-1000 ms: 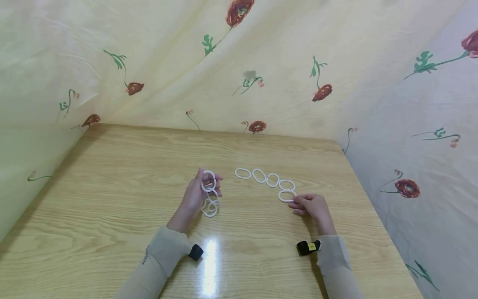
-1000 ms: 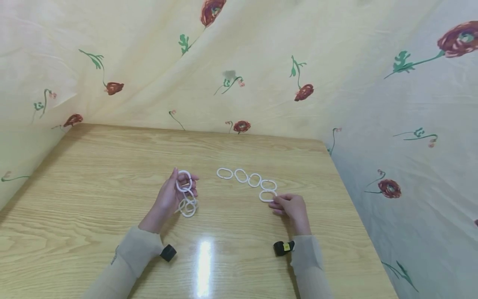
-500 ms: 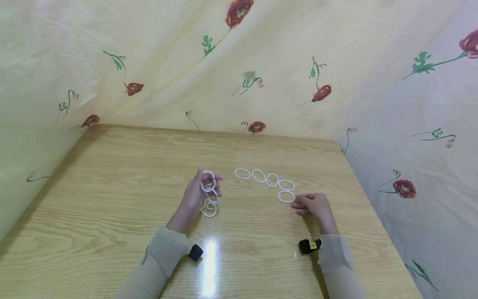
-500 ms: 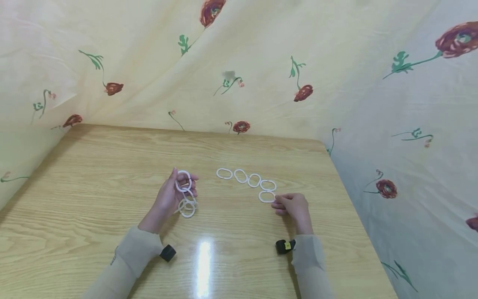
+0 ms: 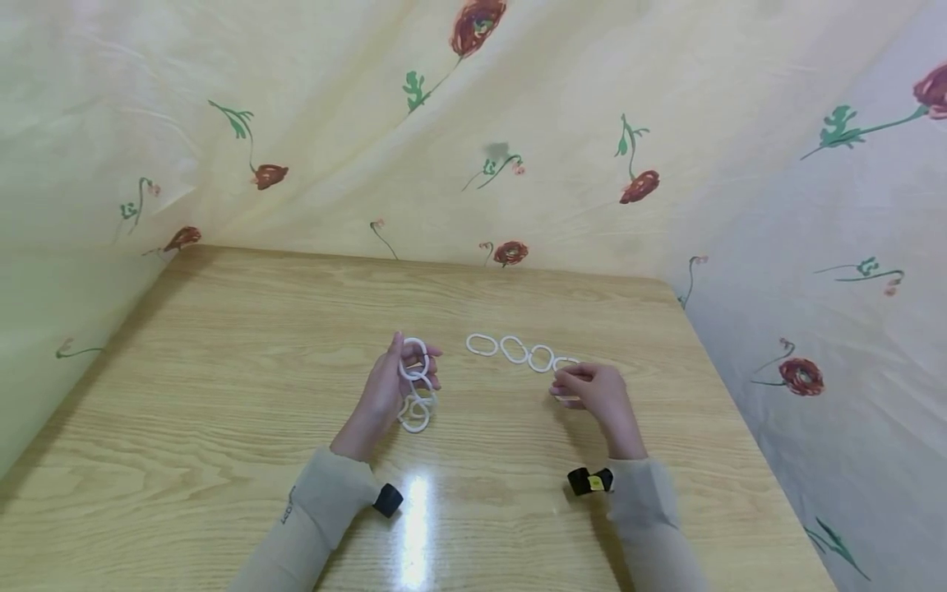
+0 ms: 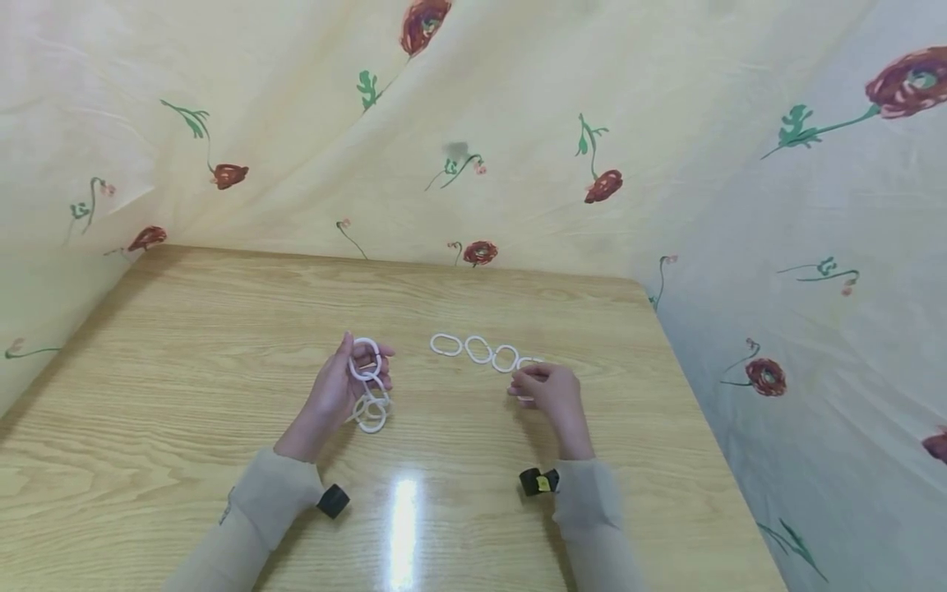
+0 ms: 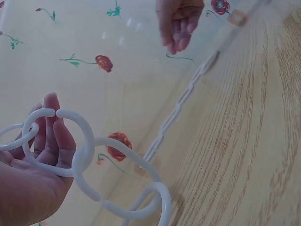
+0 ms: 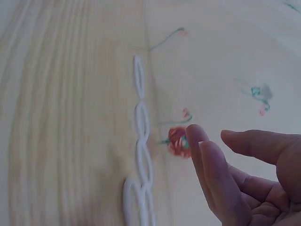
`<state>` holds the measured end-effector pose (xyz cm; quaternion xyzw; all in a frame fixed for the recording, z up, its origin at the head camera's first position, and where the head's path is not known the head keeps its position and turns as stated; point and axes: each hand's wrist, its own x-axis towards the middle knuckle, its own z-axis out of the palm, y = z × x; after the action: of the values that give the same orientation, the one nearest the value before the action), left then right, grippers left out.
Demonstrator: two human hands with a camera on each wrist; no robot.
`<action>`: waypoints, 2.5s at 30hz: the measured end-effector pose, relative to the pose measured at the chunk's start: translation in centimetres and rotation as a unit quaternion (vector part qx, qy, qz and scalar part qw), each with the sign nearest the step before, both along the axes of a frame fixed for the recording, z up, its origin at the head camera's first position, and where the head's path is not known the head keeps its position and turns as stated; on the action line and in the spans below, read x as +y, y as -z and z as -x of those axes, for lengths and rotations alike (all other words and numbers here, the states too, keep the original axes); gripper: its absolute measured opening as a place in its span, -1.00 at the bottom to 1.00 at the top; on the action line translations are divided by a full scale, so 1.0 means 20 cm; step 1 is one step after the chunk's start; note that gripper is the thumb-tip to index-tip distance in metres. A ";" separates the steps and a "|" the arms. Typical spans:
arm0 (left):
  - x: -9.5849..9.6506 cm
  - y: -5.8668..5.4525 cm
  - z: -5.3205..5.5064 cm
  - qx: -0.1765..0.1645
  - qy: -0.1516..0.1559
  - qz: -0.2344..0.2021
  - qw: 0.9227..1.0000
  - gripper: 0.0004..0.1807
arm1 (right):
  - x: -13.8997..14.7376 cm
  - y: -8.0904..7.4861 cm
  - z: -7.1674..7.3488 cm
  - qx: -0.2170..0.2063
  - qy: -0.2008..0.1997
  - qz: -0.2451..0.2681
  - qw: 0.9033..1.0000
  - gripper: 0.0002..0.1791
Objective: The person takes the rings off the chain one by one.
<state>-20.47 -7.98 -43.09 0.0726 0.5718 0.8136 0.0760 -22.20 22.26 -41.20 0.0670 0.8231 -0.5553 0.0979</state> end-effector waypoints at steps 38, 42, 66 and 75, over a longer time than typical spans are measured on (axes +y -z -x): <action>0.02 0.00 -0.01 0.013 0.099 0.024 0.995 -0.45 | -0.69 -0.14 -0.02 0.173 -0.181 -0.055 0.967 -0.84; 0.02 0.01 -0.01 0.023 0.108 0.026 0.994 -0.42 | -0.70 -0.15 -0.02 0.183 -0.184 -0.065 0.963 -0.85; 0.02 0.00 -0.01 0.008 0.143 0.089 0.986 -0.46 | -0.70 -0.17 -0.03 0.206 -0.150 -0.107 0.961 -0.91; 0.02 0.03 0.00 0.007 0.162 0.094 0.982 -0.52 | -0.67 -0.17 -0.01 0.191 -0.087 -0.081 0.974 -0.87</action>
<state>-20.50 -7.56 -43.70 0.1629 0.6268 0.7326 0.2096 -22.06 8.94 -37.88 -0.1042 0.8714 -0.4790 -0.0187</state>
